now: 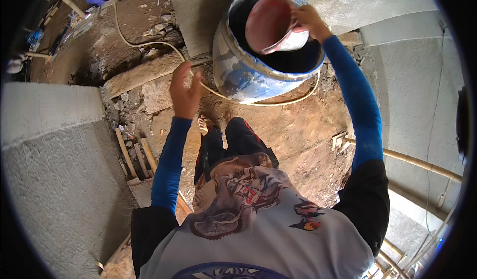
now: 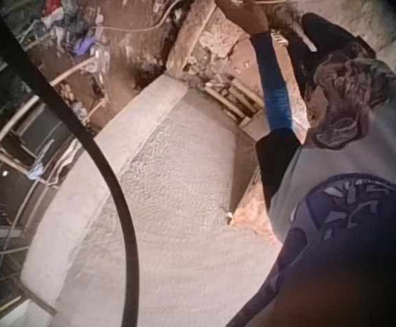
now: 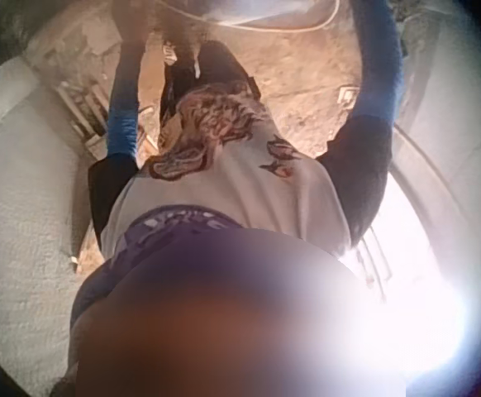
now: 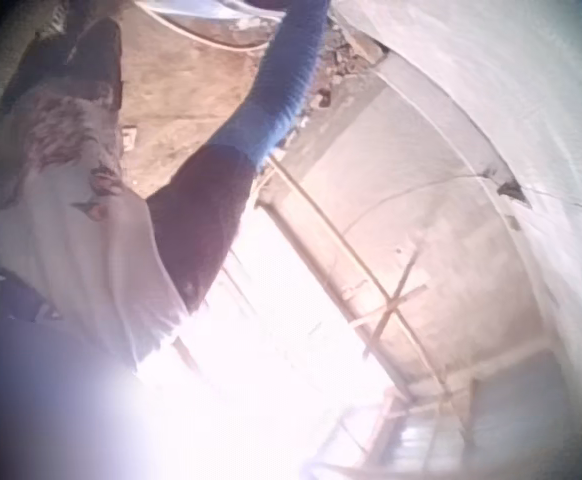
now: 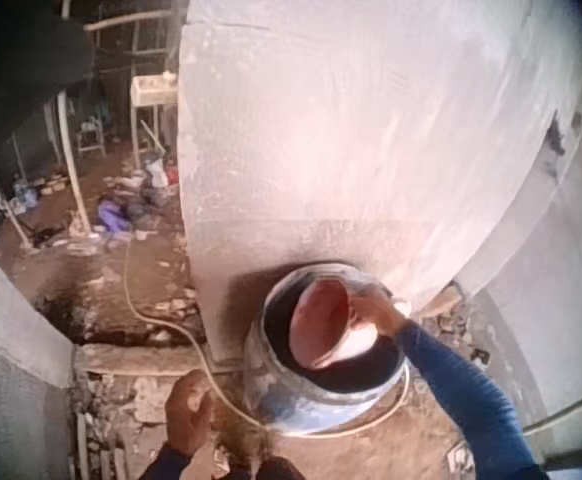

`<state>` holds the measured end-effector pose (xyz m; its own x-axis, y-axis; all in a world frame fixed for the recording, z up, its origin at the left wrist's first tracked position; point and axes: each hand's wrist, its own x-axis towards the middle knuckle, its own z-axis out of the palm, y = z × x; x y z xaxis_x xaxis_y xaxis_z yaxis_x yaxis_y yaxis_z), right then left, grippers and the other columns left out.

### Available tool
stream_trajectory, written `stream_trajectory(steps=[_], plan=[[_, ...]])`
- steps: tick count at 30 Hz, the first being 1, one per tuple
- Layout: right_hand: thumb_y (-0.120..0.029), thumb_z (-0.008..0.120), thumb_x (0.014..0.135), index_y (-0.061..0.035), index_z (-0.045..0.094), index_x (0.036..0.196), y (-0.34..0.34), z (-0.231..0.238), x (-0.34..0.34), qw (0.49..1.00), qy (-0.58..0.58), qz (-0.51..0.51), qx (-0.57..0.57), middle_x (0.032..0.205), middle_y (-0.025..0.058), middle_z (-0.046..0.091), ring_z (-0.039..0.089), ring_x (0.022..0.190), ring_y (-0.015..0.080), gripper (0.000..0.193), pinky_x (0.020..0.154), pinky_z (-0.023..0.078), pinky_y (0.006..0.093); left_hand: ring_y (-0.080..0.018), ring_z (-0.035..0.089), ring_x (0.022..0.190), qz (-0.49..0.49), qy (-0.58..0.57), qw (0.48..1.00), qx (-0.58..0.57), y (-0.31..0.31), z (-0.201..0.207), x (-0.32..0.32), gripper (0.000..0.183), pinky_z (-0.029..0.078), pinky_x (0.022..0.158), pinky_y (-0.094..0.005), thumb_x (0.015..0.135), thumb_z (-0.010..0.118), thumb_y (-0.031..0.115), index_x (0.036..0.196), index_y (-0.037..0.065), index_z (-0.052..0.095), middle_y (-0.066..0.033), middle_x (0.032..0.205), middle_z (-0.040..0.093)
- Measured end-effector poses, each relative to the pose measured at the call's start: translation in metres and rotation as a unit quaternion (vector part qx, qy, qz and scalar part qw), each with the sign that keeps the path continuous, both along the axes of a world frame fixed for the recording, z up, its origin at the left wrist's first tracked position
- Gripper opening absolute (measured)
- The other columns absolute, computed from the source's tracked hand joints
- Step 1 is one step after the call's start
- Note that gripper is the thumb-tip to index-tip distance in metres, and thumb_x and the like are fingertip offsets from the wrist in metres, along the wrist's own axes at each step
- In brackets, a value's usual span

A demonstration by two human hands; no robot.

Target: The person repeatedly scoops wet cement from a mixing area into a red bucket and pours it into a large blue barrel. The person walks back and forth between the mixing area and the barrel, handling the bucket with both hands.

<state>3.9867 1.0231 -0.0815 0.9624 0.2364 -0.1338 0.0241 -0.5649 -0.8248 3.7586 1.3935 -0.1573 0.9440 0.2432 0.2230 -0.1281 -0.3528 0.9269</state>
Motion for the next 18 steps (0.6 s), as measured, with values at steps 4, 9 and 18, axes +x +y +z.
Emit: stream_trajectory(steps=[4,9,18], plan=[[-0.011,0.058,0.082,0.0142,0.065,0.082,0.014,-0.129,0.063,0.962,0.177,-0.125,-0.166,0.078,0.0257,0.067,0.069,0.07,0.0372,0.026,0.054,0.059,0.0388,-0.0352,0.052,0.119,-0.083,-0.074,0.992,0.065,-0.061,0.0,0.086,0.04,0.042,0.096,-0.0423,0.087,0.065,0.024,0.12,0.002,0.056,-0.021,0.128,0.053],[-0.024,0.046,0.093,-0.0154,0.039,0.142,0.005,-0.353,0.088,0.894,0.049,0.159,-0.415,0.108,0.0216,0.065,0.066,0.093,0.0385,0.051,0.079,0.055,0.0465,-0.0401,0.032,0.134,-0.048,-0.054,0.993,0.089,-0.119,-0.021,0.126,0.051,0.026,0.108,-0.0508,0.087,0.066,0.028,0.129,0.004,0.052,-0.0231,0.144,0.037],[-0.021,0.047,0.092,-0.013,0.043,0.137,0.011,-0.549,0.029,0.901,0.2,0.046,-0.381,0.114,0.0193,0.062,0.065,0.095,0.0351,0.046,0.079,0.054,0.045,-0.0403,0.043,0.124,-0.034,-0.115,0.953,0.278,-0.143,-0.064,0.145,0.043,0.025,0.106,-0.0668,0.096,0.036,0.042,0.123,0.012,0.051,-0.0095,0.12,0.052]])
